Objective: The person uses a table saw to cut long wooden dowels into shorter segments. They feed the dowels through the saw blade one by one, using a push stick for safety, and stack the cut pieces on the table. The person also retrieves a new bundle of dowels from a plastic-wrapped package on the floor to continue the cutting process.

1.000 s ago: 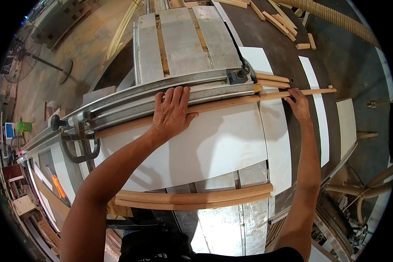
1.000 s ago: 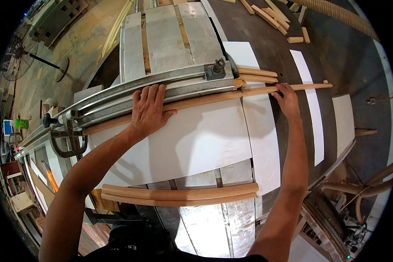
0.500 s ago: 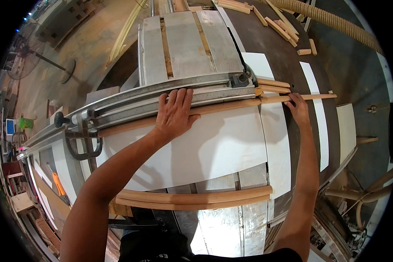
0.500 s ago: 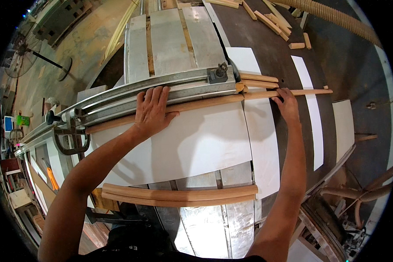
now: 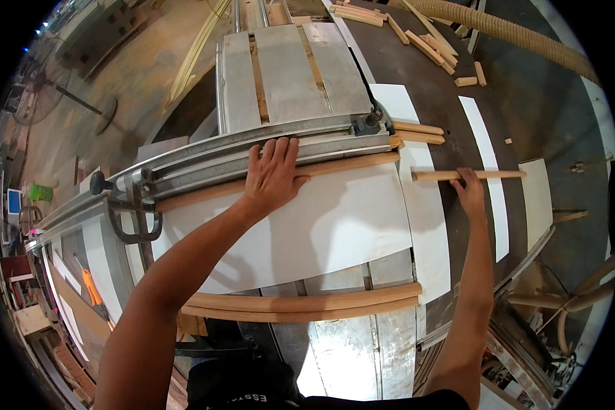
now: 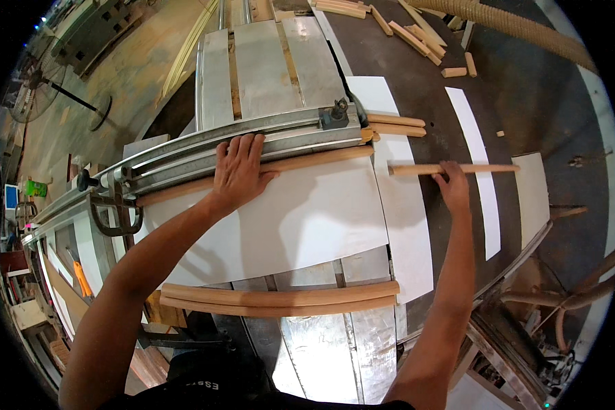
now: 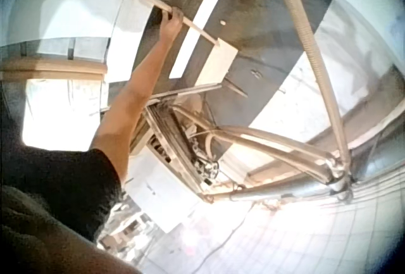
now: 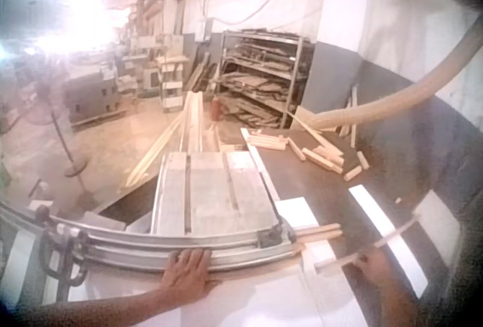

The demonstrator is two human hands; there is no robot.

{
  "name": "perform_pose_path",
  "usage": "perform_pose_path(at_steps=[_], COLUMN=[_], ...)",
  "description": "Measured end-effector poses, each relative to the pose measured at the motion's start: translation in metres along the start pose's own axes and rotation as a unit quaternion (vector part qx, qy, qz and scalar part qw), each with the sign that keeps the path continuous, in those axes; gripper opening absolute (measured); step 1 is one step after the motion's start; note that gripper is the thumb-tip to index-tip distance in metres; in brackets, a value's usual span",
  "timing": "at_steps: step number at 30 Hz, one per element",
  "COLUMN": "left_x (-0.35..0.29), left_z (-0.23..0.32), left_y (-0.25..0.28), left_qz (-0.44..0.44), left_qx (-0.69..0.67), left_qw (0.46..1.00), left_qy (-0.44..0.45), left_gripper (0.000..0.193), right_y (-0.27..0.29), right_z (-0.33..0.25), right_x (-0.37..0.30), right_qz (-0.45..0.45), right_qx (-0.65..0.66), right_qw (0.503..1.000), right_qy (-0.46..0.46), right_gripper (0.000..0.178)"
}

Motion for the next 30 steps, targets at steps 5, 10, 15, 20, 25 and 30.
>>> perform_pose_path(at_steps=[5,10,15,20,25,30], left_x=[-0.002,-0.006,-0.003,-0.003,-0.003,-0.004], left_z=[0.002,-0.004,0.006,0.004,0.006,0.005], left_y=[-0.001,-0.002,-0.004,-0.003,0.0,-0.001], left_qz=[-0.003,-0.009,0.001,-0.016,-0.011,0.002], left_qx=[0.015,0.009,-0.008,0.006,0.022,-0.008], left_qw=[1.0,1.0,1.0,0.998,0.998,0.999], left_qy=[-0.006,0.006,0.026,0.06,0.055,0.047], left_gripper=[0.08,0.081,0.084,0.084,0.078,0.082], right_y=[0.006,0.009,0.018,0.016,0.009,0.001], right_z=[0.03,0.026,0.028,0.019,0.021,0.021], right_x=[-0.049,-0.073,-0.09,-0.088,-0.083,-0.064], right_qz=[-0.021,-0.004,0.012,0.001,-0.009,-0.025], right_qx=[0.056,0.054,0.032,0.018,-0.014,-0.012], right_qw=[0.996,0.995,0.997,0.999,0.999,1.0], right_qy=[-0.071,-0.087,-0.066,-0.039,-0.043,-0.01], right_gripper=[0.04,0.041,0.043,0.044,0.048,0.043])
Point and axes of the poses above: each hand's wrist, its own x-axis towards the middle knuckle, its own y-axis out of the back of the hand, z = x × y, the point moved 8 cm from there along x, towards the middle knuckle, and after that the axes turned 15 degrees about -y, right-handed, at the moved point
